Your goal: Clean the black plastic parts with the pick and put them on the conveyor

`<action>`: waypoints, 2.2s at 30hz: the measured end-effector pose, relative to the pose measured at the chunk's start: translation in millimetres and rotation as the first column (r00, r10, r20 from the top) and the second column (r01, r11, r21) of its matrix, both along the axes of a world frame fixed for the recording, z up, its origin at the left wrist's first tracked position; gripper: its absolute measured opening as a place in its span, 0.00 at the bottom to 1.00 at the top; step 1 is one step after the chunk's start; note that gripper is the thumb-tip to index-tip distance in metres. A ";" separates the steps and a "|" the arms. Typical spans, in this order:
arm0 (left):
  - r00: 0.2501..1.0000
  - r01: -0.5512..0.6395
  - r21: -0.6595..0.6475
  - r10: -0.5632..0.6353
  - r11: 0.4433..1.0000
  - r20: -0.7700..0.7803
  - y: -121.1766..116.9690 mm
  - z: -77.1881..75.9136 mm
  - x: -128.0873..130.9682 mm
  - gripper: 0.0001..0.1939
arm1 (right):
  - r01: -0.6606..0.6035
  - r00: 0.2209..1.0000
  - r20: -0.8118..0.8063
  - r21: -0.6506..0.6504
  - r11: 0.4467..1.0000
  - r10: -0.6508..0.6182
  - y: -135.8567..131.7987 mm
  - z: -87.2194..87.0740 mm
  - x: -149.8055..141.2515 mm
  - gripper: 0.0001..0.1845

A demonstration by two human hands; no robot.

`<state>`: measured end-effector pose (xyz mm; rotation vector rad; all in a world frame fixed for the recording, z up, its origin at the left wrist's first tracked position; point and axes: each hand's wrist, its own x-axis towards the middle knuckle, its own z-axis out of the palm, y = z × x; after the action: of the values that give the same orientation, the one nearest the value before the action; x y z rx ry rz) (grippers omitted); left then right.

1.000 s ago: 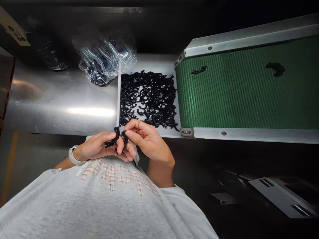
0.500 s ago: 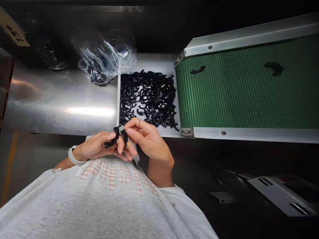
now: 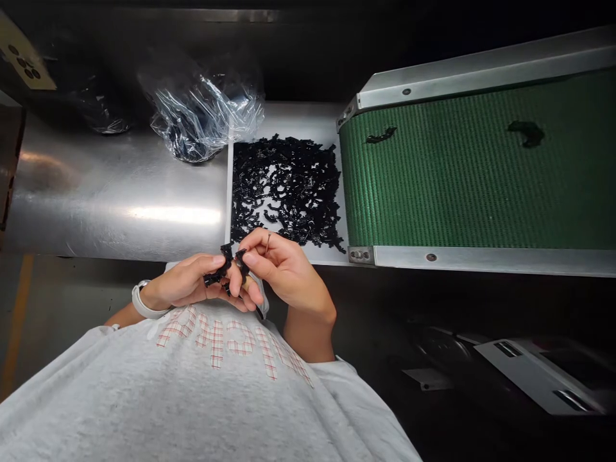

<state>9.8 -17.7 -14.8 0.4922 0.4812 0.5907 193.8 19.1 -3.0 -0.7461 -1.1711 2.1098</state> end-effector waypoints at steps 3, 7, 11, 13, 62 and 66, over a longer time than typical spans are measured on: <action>0.999 0.009 -0.014 -0.008 1.000 0.033 0.0 -1.8 -1.3 0.24 | -0.002 0.999 0.035 0.015 1.000 0.001 0.9 0.6 -0.2 0.20; 0.995 0.031 -0.048 -0.026 0.998 0.093 1.0 -3.2 -3.1 0.23 | 0.016 0.997 0.078 0.028 0.999 -0.018 1.3 1.1 -0.6 0.21; 0.989 0.056 -0.106 -0.041 0.993 0.140 2.2 -3.1 -3.1 0.21 | 0.006 0.999 0.051 -0.006 1.000 -0.006 1.2 2.5 -1.5 0.21; 0.985 0.056 -0.129 -0.034 0.990 0.168 2.5 -3.1 -3.0 0.20 | 0.007 1.000 0.024 -0.021 1.000 -0.006 0.5 2.8 -1.9 0.20; 0.985 -0.035 -0.082 0.048 0.996 0.167 -0.3 -5.7 -5.8 0.18 | 0.002 0.998 0.056 -0.067 0.998 0.002 0.5 -1.7 -6.3 0.21; 0.991 -0.028 -0.086 0.039 0.996 0.128 -1.1 -7.6 -7.8 0.19 | 0.013 0.999 0.052 -0.097 0.995 -0.008 -0.1 -1.8 -6.2 0.22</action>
<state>2.0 -18.7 -22.4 0.3638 0.3895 0.6284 187.6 18.9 -4.8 -0.8533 -1.0944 2.1638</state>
